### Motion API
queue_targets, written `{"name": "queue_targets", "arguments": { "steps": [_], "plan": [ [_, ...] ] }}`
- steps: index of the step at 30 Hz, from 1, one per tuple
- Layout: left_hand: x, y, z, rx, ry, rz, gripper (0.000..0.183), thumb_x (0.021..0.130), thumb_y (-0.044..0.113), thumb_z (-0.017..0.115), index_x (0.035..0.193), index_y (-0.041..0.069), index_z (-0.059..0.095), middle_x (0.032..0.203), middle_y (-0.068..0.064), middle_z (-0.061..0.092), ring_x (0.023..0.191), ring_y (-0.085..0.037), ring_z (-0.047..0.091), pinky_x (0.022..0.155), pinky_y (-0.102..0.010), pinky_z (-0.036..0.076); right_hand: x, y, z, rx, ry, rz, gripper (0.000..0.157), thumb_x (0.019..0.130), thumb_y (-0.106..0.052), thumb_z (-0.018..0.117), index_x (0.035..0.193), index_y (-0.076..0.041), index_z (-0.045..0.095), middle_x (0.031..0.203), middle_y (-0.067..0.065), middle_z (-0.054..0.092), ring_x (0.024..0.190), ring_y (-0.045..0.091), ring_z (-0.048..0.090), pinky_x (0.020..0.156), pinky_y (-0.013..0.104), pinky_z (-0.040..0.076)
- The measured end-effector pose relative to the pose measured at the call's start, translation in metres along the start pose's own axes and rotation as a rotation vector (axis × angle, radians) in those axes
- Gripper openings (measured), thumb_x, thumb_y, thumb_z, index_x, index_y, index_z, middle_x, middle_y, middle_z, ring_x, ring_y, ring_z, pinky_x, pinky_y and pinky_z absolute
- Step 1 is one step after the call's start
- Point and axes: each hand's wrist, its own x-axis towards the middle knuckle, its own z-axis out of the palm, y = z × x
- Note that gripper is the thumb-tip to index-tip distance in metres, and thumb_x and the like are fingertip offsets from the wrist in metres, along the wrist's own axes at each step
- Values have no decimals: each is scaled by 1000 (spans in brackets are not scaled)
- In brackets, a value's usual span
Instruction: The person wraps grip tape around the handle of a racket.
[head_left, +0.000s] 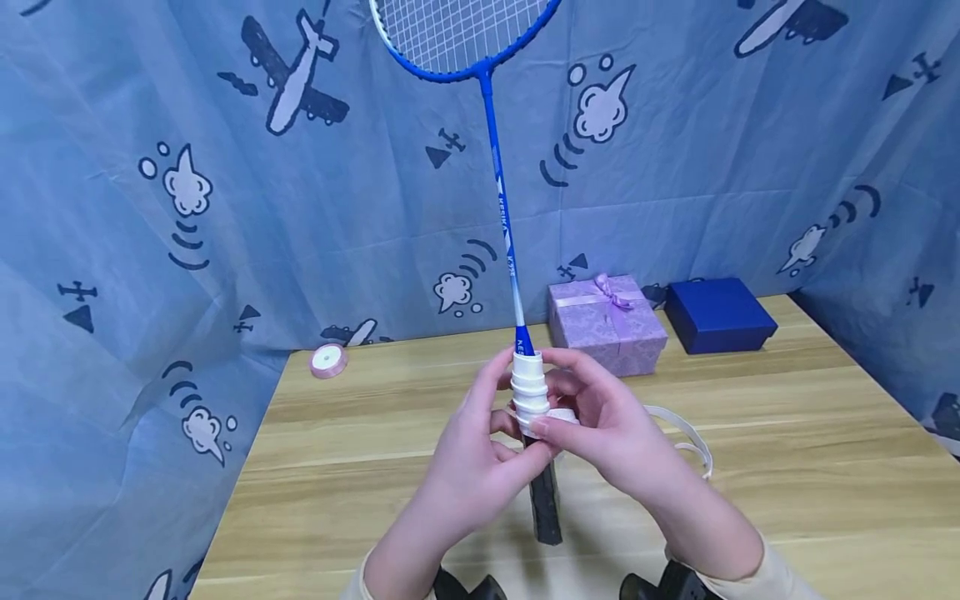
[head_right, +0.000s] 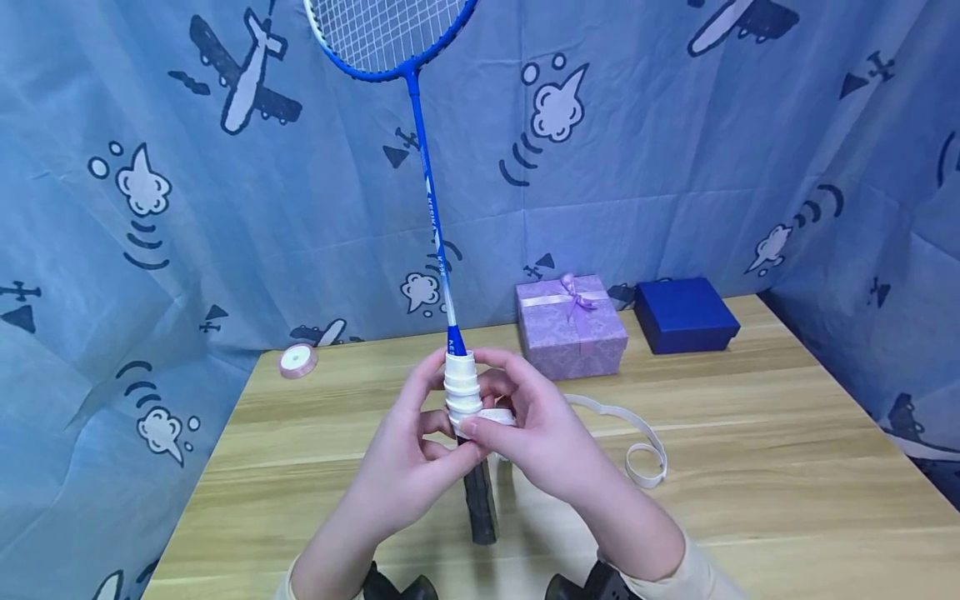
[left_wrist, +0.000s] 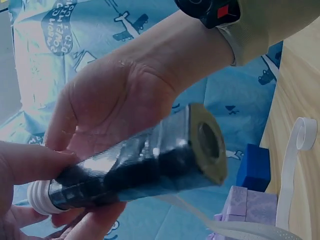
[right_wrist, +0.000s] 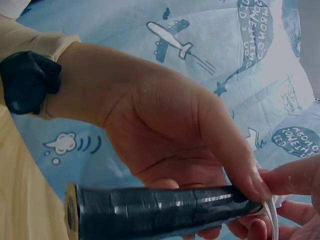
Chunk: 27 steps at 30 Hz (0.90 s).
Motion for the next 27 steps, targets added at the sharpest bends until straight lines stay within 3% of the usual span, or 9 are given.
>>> {"name": "queue_targets", "arguments": {
  "steps": [4, 10, 18, 22, 27],
  "plan": [
    [0, 1, -1, -72, -26, -10, 89, 89, 3, 79, 156, 38, 33, 138, -5, 47, 85, -15, 72, 63, -36, 66, 0, 0, -1, -47, 10, -3, 57, 90, 10, 70, 143, 0, 49, 114, 14, 68, 95, 21, 64, 78, 25, 58],
    [-1, 1, -9, -287, -115, -9, 89, 88, -6, 74, 157, 32, 32, 142, -12, 41, 97, -21, 73, 73, -40, 67, -1, -2, -8, -52, -75, -80, 60, 93, 11, 66, 148, 2, 46, 119, 15, 65, 101, 22, 64, 84, 24, 58],
    [-1, 0, -13, -377, -174, 104, 91, 87, -14, 69, 161, 22, 30, 144, -18, 43, 96, -27, 70, 76, -42, 66, -4, -2, -6, -96, -109, -237, 61, 94, 17, 60, 152, 6, 42, 115, 5, 65, 98, 17, 62, 82, 22, 56],
    [0, -3, -13, -404, -200, 162, 90, 87, -14, 69, 161, 18, 29, 144, -23, 41, 95, -22, 68, 74, -43, 66, -4, -1, -5, -80, -106, -249, 62, 94, 17, 59, 153, 5, 41, 116, 5, 64, 99, 16, 62, 82, 22, 56],
    [3, -6, -13, -502, -259, 216, 88, 90, -15, 63, 163, 12, 22, 151, -25, 32, 101, -26, 63, 77, -49, 66, -3, 1, -3, 40, -143, -240, 66, 96, 19, 54, 157, 3, 34, 127, 5, 66, 102, 16, 66, 67, 27, 60]
  ]
}}
